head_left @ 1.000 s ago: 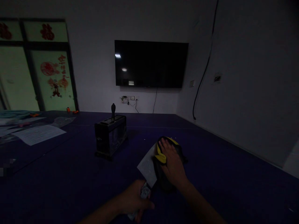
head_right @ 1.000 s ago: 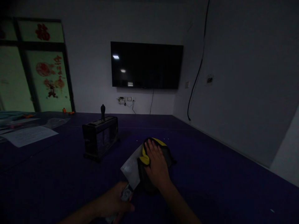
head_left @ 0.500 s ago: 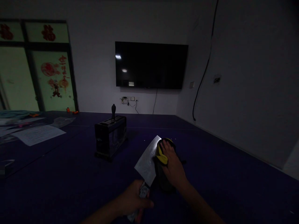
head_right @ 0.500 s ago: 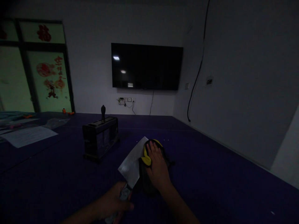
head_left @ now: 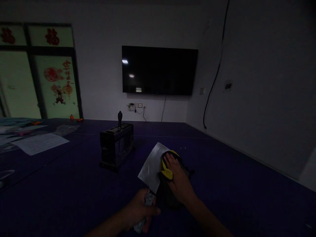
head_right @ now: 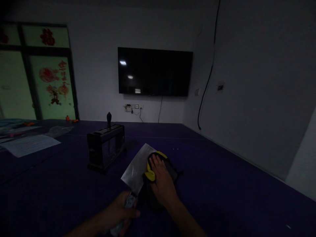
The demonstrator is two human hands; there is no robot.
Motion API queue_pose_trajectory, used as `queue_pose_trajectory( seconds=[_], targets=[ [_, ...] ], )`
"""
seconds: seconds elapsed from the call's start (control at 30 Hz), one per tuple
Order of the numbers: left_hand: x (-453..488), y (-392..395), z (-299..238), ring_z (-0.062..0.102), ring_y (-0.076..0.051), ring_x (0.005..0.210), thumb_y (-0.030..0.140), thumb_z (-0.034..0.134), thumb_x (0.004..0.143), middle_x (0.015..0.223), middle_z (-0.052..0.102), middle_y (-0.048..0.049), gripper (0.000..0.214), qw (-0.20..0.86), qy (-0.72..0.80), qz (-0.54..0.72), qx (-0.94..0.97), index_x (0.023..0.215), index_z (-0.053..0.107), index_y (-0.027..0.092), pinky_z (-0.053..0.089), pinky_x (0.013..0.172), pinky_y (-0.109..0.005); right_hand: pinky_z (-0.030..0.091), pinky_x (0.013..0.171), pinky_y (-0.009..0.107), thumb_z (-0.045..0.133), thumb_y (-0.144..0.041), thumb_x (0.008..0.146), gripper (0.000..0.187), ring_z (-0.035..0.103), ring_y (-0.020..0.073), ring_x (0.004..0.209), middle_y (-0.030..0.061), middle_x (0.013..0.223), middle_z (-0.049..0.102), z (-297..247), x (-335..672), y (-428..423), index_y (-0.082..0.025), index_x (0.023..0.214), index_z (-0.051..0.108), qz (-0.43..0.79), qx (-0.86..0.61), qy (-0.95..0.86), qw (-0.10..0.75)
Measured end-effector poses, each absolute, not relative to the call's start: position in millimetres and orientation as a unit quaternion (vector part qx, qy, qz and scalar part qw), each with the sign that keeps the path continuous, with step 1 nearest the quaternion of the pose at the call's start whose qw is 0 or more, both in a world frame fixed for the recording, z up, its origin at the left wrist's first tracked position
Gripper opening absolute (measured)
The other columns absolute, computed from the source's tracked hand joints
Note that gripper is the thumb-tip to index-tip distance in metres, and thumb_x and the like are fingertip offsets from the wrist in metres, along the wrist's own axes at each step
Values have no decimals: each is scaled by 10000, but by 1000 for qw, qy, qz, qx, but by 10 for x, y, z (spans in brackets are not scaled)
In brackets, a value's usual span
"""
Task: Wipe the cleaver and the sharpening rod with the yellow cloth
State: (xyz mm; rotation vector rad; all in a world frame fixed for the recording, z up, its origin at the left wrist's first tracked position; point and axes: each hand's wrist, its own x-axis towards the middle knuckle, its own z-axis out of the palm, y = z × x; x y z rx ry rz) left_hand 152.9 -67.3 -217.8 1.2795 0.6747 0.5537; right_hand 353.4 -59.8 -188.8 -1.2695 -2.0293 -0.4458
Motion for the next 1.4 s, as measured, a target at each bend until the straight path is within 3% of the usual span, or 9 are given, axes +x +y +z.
queue_pose_trajectory(
  seconds=[0.33, 0.7, 0.8, 1.0, 1.4],
  targets=[
    [1553, -566, -2246, 404, -97, 235, 398, 771, 466, 327, 433, 111, 497, 712, 319, 264, 567, 741, 401, 211, 265, 286, -152, 237, 1101, 509, 395, -128, 714, 660, 250, 231, 1363, 106, 1454, 348, -1855, 3386, -721, -113, 1374, 385, -121, -439, -839, 298],
    [1557, -620, -2189, 419, -98, 246, 306, 710, 539, 355, 497, 61, 380, 697, 309, 279, 584, 821, 525, 132, 294, 269, -167, 371, 1034, 453, 462, -191, 605, 646, 445, 268, 1251, 132, 1360, 464, -1772, 3165, -906, -86, 1235, 558, -45, -390, -884, 253],
    [1553, -658, -2171, 408, -94, 244, 223, 634, 539, 355, 488, 75, 300, 682, 343, 279, 582, 802, 507, 155, 290, 271, -166, 365, 1039, 438, 462, -180, 622, 630, 449, 253, 1249, 119, 1367, 461, -1767, 3126, -942, -97, 1239, 554, -31, -382, -890, 246],
    [1552, -678, -2159, 389, -91, 237, 112, 481, 458, 361, 496, 91, 395, 672, 404, 279, 555, 847, 462, 177, 301, 290, -167, 338, 1058, 423, 459, -165, 654, 617, 413, 236, 1277, 118, 1385, 441, -1734, 3117, -966, -90, 1262, 530, -1, -367, -897, 245],
    [1590, -685, -2171, 478, -102, 327, 161, 621, 540, 448, 542, 62, 508, 653, 337, 282, 617, 1033, 512, 104, 359, 351, -184, 265, 1093, 383, 457, -141, 698, 687, 274, 189, 1354, 82, 1482, 281, -1709, 3058, -991, -132, 1381, 382, 27, -359, -906, 221]
  ],
)
